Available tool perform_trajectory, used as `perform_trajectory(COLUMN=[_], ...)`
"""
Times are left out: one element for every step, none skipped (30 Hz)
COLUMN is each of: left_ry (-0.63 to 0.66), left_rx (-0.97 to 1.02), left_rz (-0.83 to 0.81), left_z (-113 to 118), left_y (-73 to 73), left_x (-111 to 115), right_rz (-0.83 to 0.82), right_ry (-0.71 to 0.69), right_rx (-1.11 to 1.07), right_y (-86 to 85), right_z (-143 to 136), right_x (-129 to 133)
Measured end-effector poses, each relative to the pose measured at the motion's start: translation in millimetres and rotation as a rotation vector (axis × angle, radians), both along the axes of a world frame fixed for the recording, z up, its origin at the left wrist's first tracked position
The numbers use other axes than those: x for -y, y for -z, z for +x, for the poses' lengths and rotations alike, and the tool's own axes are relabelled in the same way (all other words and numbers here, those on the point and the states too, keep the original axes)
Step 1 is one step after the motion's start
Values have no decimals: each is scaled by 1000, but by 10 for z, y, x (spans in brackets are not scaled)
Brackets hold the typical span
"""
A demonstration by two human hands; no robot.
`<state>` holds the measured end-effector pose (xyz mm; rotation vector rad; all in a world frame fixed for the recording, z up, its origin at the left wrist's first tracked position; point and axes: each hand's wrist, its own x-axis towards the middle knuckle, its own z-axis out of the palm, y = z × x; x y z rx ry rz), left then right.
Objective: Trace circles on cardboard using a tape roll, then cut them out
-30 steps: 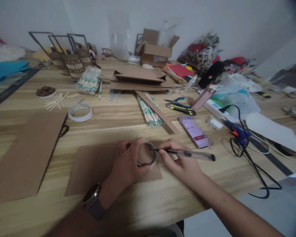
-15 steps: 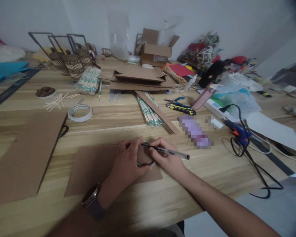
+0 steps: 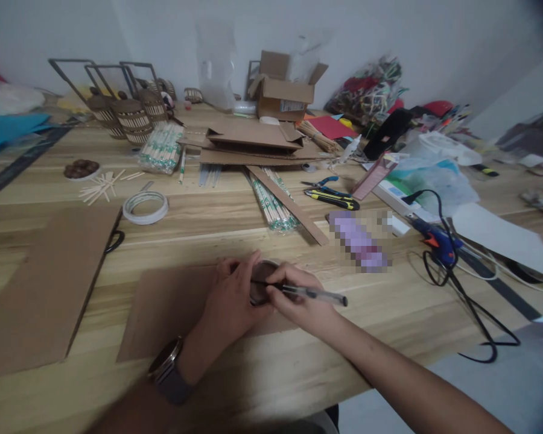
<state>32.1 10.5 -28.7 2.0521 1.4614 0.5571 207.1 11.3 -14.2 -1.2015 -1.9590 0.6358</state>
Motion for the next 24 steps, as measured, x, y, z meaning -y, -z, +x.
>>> perform_trajectory(left_ry=[-2,-4,-5,-4,-3,-1,0,0,0,-1,-2,-1,3,8,13,17,21,18,14,12,10,8,7,5], left_rx=[2,4,5,7,8,9,9,10,11,12,14,16,17,16,12,9,5,0,-4,-7,-8,-7,-5,-2], left_rz=[2,7,13,19,24,29,31,34,40,48,56,59,56,49,38,25,13,5,0,-2,-3,0,3,8], left_z=[-2,-5,-7,-9,-11,-12,-12,-12,-11,-11,-11,-11,-12,-14,-16,-18,-19,-20,-20,-19,-18,-16,-15,-13], left_y=[4,8,11,16,21,27,33,39,43,47,50,51,52,52,51,50,49,47,45,43,41,38,36,35], left_x=[0,1,1,0,-1,-2,-3,-4,-5,-5,-5,-4,-4,-3,-3,-4,-4,-5,-5,-6,-7,-8,-8,-9], right_rz=[-25,-39,-38,-28,-12,6,22,36,49,61,71,78,85,88,80,59,25,-17,-57,-85,-95,-91,-80,-67], right_ry=[41,80,106,117,117,114,109,105,100,92,82,71,57,35,11,-8,-14,-3,22,56,89,108,115,113], right_rx=[-10,-12,-5,5,14,20,22,20,18,16,13,9,6,1,-9,-27,-54,-87,-119,-140,-147,-142,-131,-119], right_y=[-12,-19,-17,-8,9,32,58,85,110,129,140,141,134,117,95,69,44,24,11,7,13,27,47,68], right_z=[5,9,13,14,12,7,-1,-12,-25,-38,-52,-64,-73,-78,-78,-74,-65,-54,-42,-32,-25,-23,-27,-35], right_x=[6,8,6,-1,-10,-20,-31,-41,-48,-52,-52,-47,-37,-23,-7,10,24,34,37,34,25,12,-4,-18])
